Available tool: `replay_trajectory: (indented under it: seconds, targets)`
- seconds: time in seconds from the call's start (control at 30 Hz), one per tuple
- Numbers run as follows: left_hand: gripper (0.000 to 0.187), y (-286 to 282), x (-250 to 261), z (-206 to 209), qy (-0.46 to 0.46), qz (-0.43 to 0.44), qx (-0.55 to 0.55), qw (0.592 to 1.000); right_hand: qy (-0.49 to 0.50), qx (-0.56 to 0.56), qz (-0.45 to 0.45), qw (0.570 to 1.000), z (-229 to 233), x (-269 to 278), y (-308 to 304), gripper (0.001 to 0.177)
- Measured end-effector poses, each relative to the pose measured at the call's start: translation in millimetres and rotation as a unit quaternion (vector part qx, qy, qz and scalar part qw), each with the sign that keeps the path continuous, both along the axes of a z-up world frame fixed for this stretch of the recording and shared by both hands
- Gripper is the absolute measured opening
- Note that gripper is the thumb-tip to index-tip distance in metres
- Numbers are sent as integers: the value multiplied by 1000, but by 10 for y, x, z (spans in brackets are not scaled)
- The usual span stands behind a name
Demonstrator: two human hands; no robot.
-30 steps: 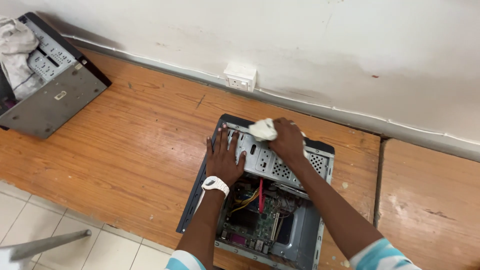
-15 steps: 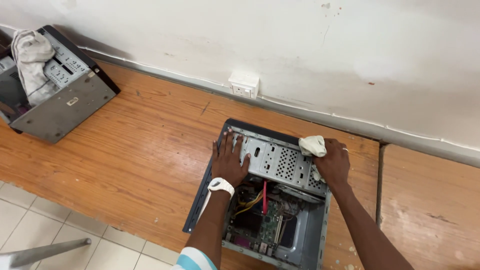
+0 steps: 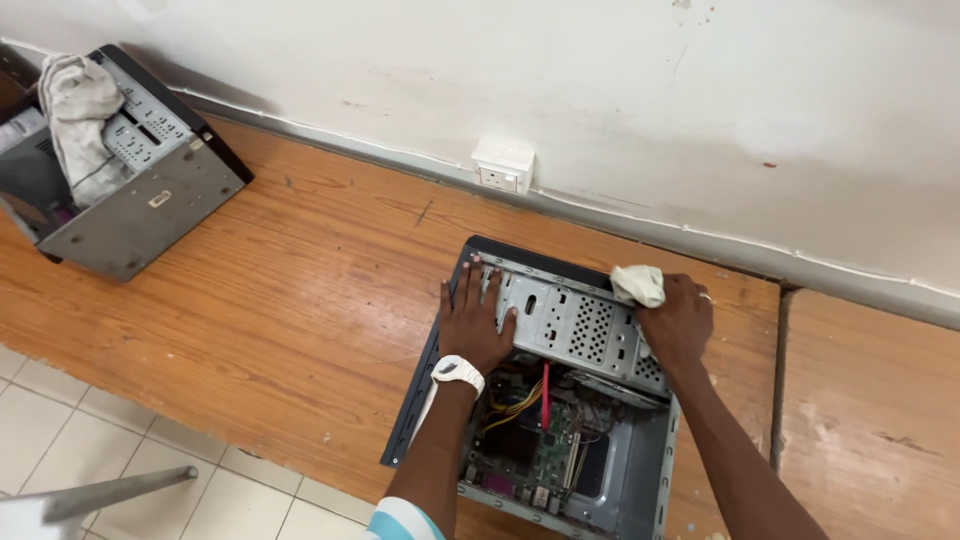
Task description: Cleaning the interior and components of a desktop computer case with a white cloth.
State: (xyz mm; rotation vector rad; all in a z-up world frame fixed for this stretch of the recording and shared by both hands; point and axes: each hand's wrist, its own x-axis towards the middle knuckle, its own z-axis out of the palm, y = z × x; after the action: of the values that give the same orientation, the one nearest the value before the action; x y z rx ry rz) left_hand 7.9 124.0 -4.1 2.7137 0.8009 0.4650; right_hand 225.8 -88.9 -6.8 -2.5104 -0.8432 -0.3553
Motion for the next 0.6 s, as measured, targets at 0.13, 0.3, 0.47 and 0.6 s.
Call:
replay_trajectory:
  seconds: [0.13,0.3,0.47,0.6]
  targets:
    - [69,-3,34,-5,15,-2,8,1000,20,2,-1,1000,74,-20,216,31]
    - [69,11,56,-42,23,-2,7,1000,-16,1,50,999,-121,-140,617,41]
    - [69,46,26,-59,32,5,31,999,-11,57,121,991,87,-392,948,40]
    - [72,272,-115,87,16,-72,-26,997,-1,37,145,989,193,-338,800,37]
